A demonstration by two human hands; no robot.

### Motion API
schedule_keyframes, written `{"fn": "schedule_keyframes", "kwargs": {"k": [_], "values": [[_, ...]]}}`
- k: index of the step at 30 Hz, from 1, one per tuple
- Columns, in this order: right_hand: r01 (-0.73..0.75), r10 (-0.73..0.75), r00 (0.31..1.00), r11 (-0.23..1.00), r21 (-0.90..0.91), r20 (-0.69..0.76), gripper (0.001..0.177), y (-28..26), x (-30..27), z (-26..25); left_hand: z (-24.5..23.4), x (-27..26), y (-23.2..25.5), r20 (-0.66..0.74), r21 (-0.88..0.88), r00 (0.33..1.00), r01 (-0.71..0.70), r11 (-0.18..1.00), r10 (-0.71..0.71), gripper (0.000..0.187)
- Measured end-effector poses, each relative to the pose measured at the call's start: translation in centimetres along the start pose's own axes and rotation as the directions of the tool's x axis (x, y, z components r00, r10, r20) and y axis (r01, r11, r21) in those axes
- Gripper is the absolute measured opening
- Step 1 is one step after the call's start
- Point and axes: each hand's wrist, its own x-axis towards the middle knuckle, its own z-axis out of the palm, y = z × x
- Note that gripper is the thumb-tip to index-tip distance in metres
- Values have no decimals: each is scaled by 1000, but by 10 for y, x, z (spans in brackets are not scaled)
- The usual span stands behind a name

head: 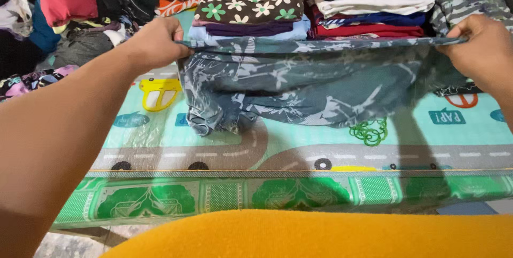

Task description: The person folds several shirts and items of clothing by hand, placing each one onto a stack.

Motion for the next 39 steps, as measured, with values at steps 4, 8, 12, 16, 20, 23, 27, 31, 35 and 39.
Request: {"fn": "schedule_keyframes", "kwargs": {"k": [4, 8, 12, 16, 20, 23, 27, 31, 35, 39], "values": [[-87, 79, 995, 986, -142, -66, 16, -25, -5, -11, 10, 13, -21, -227, 303, 970, -11, 953, 83, 33], [-62, 64, 998, 995, -81, 12, 24, -58, -9, -12, 10, 25, -31, -284, 314, 952, -21, 949, 115, 32], [-327, 240, 944, 768, 551, 225, 36, -89, -15, -17, 12, 29, -23, -166, -410, 963, 129, 903, -213, 35], [-385, 194, 914, 691, 611, 357, 24, -100, -17, -22, 4, 12, -3, 55, -666, 997, 70, 743, -45, 40], [-136, 175, 734, 984, -111, 656, 40, -104, -25, -32, -7, -29, 37, 205, -102, 969, -115, 988, 134, 59], [-61, 447, 589, 855, -515, 673, 51, -97, -32, -27, -1, -41, 51, 375, 444, 927, -167, 880, -13, 63], [-223, 420, 681, 899, -376, 601, 38, -40, -30, -17, 18, -52, 40, 207, 23, 978, -2, 1000, -3, 31], [-373, 173, 770, 903, 214, 614, 40, 20, -26, -4, 34, -59, 43, 180, -574, 981, 164, 802, -72, 21], [-748, 232, 552, 563, 352, 801, 35, 67, -7, -7, 23, -78, 71, 535, -620, 828, 520, 588, -169, 26], [-807, -51, 451, 403, 431, 891, 44, 88, 10, -21, 17, -96, 89, 726, -569, 662, 731, 378, -186, 35]]}}
